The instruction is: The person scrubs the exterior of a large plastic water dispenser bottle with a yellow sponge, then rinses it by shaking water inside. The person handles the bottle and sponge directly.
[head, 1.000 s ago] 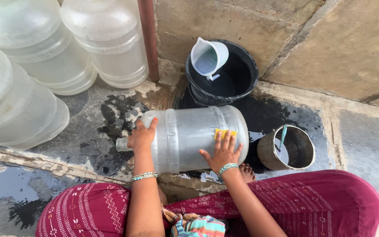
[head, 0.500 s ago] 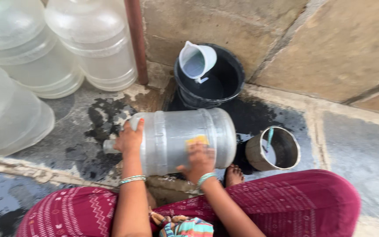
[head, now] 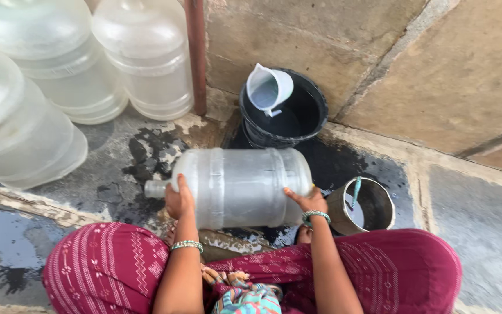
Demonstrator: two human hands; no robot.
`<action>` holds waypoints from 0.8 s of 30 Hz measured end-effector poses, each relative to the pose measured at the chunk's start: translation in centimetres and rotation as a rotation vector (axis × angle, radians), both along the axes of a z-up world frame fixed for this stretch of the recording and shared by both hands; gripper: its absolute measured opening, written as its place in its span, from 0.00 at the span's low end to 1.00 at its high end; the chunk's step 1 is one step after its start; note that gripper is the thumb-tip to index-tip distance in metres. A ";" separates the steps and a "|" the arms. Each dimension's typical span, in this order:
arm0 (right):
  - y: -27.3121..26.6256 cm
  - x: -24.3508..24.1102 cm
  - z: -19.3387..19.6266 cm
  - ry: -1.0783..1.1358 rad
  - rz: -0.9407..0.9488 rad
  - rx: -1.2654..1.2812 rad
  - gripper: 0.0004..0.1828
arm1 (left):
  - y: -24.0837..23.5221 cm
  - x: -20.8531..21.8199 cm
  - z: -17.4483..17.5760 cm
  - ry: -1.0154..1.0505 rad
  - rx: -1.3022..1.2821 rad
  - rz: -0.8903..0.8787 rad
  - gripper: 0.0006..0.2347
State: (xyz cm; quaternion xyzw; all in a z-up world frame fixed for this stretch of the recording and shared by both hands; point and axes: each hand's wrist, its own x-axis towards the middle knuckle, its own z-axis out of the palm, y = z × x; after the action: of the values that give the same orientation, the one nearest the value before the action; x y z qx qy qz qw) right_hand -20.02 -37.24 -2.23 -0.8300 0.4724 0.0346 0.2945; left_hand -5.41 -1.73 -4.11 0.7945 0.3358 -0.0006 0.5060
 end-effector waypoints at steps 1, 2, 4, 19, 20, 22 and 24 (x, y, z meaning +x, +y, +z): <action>0.1 0.2 1.0 -0.007 -0.011 -0.037 0.73 | 0.3 0.6 0.7 0.047 0.029 -0.104 0.36; 0.2 0.3 2.0 -0.011 -0.024 -0.076 0.70 | 0.5 1.2 1.2 0.097 0.056 -0.210 0.38; 0.6 0.8 3.5 -0.084 -0.044 -0.114 0.66 | 0.8 2.5 2.2 0.090 0.075 -0.361 0.41; 22.8 7.6 5.8 -0.398 1.091 -0.504 0.47 | -1.6 4.9 1.0 0.167 0.334 -0.601 0.37; 23.5 7.4 6.0 -0.432 1.143 -0.553 0.46 | -1.5 5.0 0.5 0.165 0.326 -0.593 0.36; 20.8 6.5 6.8 -0.124 1.085 -0.311 0.44 | -1.4 5.3 -0.4 0.138 0.325 -0.561 0.36; 17.4 5.1 7.3 -0.130 0.781 -0.401 0.50 | -2.2 5.5 -0.9 0.083 0.336 -0.510 0.35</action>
State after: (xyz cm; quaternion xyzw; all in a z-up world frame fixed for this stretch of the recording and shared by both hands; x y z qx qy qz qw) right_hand -14.91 -19.89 5.06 -0.9874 0.1011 -0.0014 0.1219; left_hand 0.05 -3.95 -4.98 0.9250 0.1413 -0.1047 0.3367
